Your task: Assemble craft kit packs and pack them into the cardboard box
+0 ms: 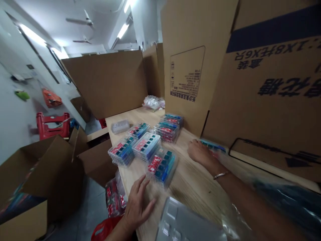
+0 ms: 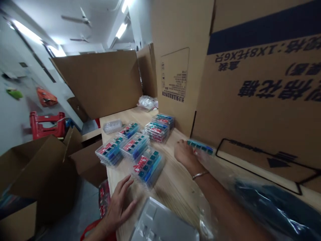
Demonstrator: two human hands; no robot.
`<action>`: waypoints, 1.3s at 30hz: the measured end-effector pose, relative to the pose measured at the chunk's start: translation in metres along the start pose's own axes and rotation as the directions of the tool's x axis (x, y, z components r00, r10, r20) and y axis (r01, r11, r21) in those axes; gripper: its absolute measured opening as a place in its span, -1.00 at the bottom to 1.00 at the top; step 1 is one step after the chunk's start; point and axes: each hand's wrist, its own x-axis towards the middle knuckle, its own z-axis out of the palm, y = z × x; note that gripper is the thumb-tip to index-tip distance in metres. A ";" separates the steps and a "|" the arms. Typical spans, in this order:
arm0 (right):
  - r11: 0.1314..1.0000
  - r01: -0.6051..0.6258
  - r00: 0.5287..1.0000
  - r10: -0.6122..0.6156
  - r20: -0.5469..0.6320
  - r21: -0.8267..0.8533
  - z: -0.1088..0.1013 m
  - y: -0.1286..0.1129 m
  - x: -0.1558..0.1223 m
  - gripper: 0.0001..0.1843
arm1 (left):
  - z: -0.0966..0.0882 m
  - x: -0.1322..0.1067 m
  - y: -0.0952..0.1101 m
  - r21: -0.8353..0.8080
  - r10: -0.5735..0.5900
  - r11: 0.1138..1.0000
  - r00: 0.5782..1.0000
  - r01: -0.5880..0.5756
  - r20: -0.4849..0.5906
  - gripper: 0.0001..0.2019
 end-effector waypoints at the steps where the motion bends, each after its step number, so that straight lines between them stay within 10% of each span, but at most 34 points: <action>1: 0.999 0.035 0.999 -0.035 0.015 -0.009 -0.002 -0.015 -0.005 -0.81 | 0.000 0.000 0.000 -0.014 -0.005 1.000 1.000 0.005 0.012 -0.48; 9: 0.967 0.247 0.963 -0.252 0.091 0.060 0.014 -0.078 -0.049 -0.67 | -0.002 0.002 0.002 -0.111 0.017 0.994 1.000 -0.018 -0.008 -0.59; 19: 0.965 0.133 0.985 -0.103 -0.137 0.227 0.006 -0.064 -0.094 -0.55 | -0.003 0.003 0.002 -0.209 -0.049 0.977 0.996 0.033 -0.068 -0.72; 32: 0.938 -0.126 0.940 0.217 -0.264 0.322 0.012 0.019 -0.334 -0.49 | 0.011 0.007 -0.012 -0.181 -0.136 0.976 0.987 0.118 -0.091 -0.76; 39: 0.960 -0.101 0.927 0.185 -0.326 0.259 0.027 0.007 -0.345 -0.55 | 0.003 0.010 -0.004 -0.081 -0.105 0.991 0.994 0.102 -0.026 -0.78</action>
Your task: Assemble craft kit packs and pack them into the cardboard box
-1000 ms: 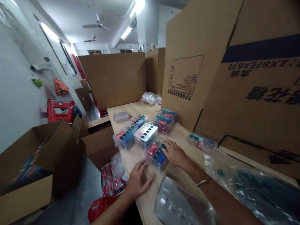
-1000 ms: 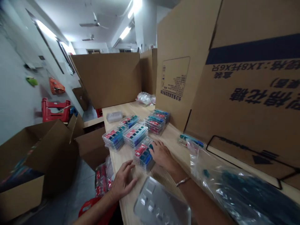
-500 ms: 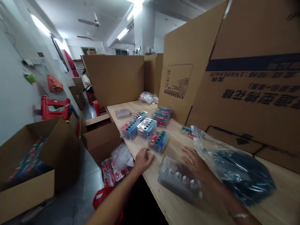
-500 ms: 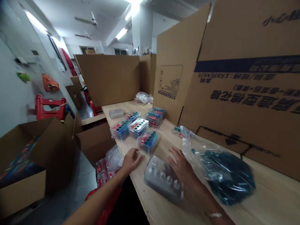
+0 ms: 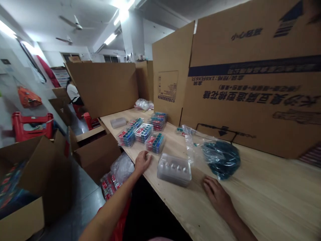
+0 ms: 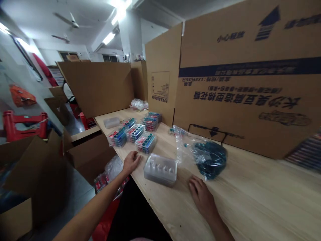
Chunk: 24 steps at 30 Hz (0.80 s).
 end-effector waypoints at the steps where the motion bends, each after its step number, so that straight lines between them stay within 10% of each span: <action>1: 1.000 0.016 1.000 -0.016 -0.004 -0.005 0.001 -0.002 0.001 -0.57 | -0.001 -0.001 0.003 0.021 0.010 1.000 1.000 -0.010 0.017 -0.79; 11: 0.998 0.051 0.999 -0.052 -0.015 -0.041 0.001 -0.002 -0.003 -0.60 | -0.003 -0.029 0.036 0.301 -0.121 0.948 0.991 0.100 0.050 -0.67; 24: 0.999 0.045 0.999 -0.044 0.024 -0.031 -0.002 0.004 -0.007 -0.55 | 0.003 -0.029 0.023 0.109 -0.116 0.986 0.986 0.129 -0.116 -0.77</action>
